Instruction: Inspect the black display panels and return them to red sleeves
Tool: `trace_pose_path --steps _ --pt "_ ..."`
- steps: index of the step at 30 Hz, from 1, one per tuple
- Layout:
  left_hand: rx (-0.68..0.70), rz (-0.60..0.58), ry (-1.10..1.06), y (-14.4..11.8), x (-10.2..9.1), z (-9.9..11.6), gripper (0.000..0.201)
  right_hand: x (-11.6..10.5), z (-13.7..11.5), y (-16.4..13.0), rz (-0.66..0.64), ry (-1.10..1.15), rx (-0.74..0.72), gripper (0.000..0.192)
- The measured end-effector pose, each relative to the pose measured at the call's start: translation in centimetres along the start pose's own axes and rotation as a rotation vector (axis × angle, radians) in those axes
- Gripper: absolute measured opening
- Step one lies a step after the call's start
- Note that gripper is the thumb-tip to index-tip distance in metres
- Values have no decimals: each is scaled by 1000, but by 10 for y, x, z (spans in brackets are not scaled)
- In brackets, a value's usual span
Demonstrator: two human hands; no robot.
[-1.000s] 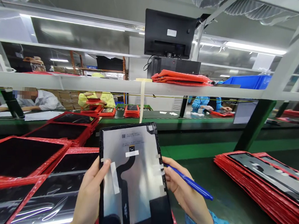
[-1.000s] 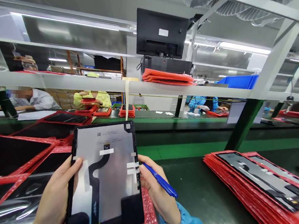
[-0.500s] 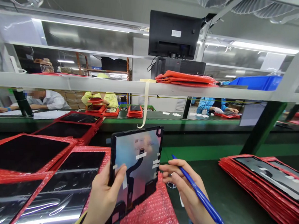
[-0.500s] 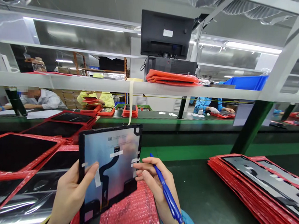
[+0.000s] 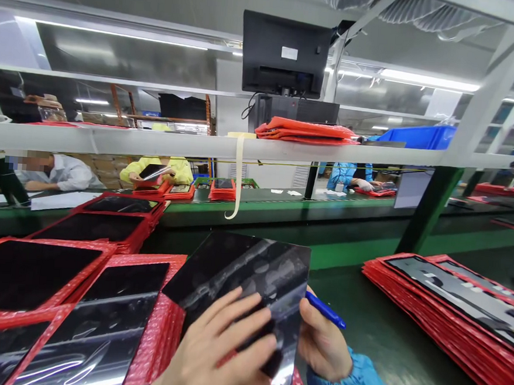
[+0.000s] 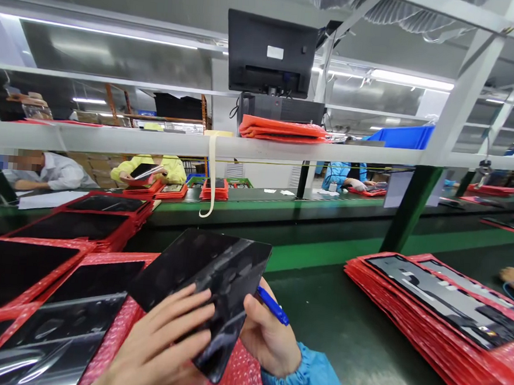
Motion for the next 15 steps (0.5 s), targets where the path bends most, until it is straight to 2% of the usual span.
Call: trace_pose_path --steps 1,3,6,8,11,13,15 --pt "-38 64 -69 0 -3 4 43 1 0 -1 -5 -11 -13 50" --pt "-199 207 -157 -2 -10 1 22 3 -1 -3 -3 -35 -37 59" --pt "-538 433 -168 -15 -26 -18 18 2 -6 -7 33 -48 -91 69" --pt "-746 520 -95 -26 -37 -34 12 -1 -11 -10 55 -48 -125 71" --pt "-1054 490 -142 -43 -39 -64 4 -9 -18 -17 80 -65 -141 69" --pt "-1207 397 -347 -51 -25 -80 12 -18 -22 -22 102 -95 -155 68" --pt "-1293 345 -552 -55 -11 -89 22 -26 -28 -26 126 -165 -217 64"
Point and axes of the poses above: each hand's wrist, its own y-axis towards the middle knuckle, its own x-axis out of the palm, z = x × y, the point moved 9 cm from there along y, towards the middle knuckle, and after that the axes turned 11 degrees about y, right-handed, at the moved point
